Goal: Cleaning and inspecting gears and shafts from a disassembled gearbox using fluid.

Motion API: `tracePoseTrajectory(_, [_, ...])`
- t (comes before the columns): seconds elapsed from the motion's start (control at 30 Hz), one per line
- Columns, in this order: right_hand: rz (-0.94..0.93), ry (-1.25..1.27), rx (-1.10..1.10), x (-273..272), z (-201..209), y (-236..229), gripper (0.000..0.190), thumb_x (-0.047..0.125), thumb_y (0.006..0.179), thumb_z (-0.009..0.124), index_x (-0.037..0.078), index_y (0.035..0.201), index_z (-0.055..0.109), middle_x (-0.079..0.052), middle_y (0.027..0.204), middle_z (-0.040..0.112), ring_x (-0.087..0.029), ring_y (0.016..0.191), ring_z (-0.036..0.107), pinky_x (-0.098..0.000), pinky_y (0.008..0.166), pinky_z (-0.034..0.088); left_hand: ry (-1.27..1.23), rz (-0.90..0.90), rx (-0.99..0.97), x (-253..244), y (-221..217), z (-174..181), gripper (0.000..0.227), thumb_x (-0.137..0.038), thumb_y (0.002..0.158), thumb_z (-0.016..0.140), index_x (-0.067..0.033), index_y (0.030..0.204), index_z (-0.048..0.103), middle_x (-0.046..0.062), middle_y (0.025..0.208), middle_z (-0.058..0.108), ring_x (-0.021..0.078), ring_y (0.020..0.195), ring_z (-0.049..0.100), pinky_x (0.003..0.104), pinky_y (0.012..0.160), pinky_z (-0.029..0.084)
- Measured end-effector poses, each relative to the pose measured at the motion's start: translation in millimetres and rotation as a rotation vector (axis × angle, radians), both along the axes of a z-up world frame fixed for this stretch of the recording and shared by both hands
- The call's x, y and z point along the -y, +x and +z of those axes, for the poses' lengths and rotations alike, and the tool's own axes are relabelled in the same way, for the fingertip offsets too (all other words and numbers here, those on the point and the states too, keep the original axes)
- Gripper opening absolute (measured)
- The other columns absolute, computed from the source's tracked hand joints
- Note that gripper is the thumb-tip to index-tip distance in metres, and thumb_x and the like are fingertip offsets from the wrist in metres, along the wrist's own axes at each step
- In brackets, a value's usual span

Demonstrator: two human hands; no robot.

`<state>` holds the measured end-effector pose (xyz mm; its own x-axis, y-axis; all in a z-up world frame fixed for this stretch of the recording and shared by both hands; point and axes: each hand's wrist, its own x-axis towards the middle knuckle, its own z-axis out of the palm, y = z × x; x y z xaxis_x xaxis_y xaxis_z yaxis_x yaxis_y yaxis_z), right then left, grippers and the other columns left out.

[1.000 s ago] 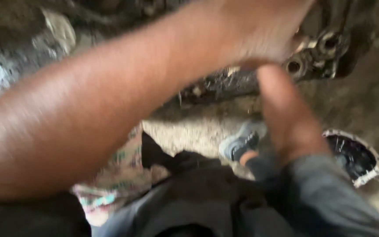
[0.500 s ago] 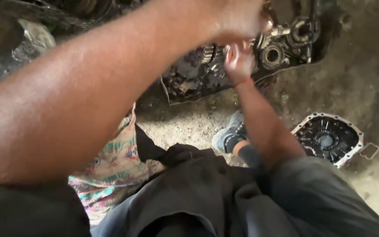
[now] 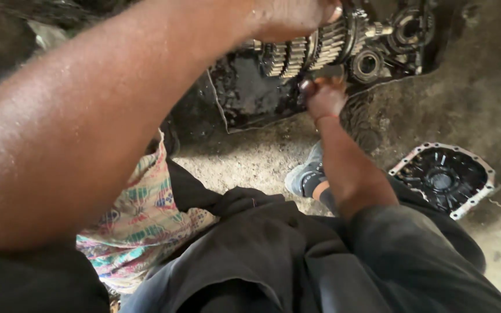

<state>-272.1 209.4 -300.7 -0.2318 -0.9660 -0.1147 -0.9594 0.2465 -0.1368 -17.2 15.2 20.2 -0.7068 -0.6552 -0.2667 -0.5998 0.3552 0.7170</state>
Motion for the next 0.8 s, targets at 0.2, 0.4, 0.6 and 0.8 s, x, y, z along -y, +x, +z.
tracePoseTrajectory(0.2, [0.282,0.449,-0.146,10.2,-26.7,59.3,0.048,0.032,0.087,0.057,0.012,0.130,0.066,-0.023,0.134,0.061,-0.045,0.128,0.051,-0.0625,0.102,0.043,-0.043,0.009,0.098,-11.7,-7.7,14.6,0.037,-0.046,0.103,0.056,-0.0140,0.110,0.073,0.008,0.075,0.071,0.0266,0.060,0.065,0.050,0.055,0.050])
tracePoseTrajectory(0.4, [0.176,0.549,-0.016,9.6,-16.5,52.6,0.049,0.029,0.098,0.054,0.009,0.143,0.060,-0.023,0.151,0.053,-0.045,0.142,0.047,-0.0611,0.115,0.040,-0.089,0.010,0.025,-11.8,-13.6,2.5,0.037,-0.046,0.099,0.061,-0.0111,0.108,0.073,0.012,0.075,0.072,0.0269,0.061,0.068,0.049,0.056,0.052])
tracePoseTrajectory(0.6, [0.219,0.691,-0.046,25.2,49.1,116.6,0.085,0.047,0.083,0.072,0.008,0.152,0.042,-0.029,0.159,0.025,-0.051,0.147,0.013,-0.0643,0.116,0.020,-0.159,0.087,-0.134,-10.3,-37.0,-52.6,0.035,-0.040,0.097,0.063,-0.0064,0.101,0.074,0.013,0.072,0.072,0.0246,0.058,0.069,0.046,0.053,0.054])
tracePoseTrajectory(0.8, [0.290,0.755,-0.095,19.2,-22.7,64.4,0.053,0.039,0.088,0.071,0.018,0.135,0.061,-0.020,0.150,0.047,-0.044,0.141,0.035,-0.0605,0.112,0.034,-0.241,0.057,-0.136,-16.5,-11.6,-45.3,0.036,-0.038,0.100,0.062,-0.0033,0.098,0.073,0.017,0.068,0.070,0.0286,0.056,0.066,0.049,0.050,0.050])
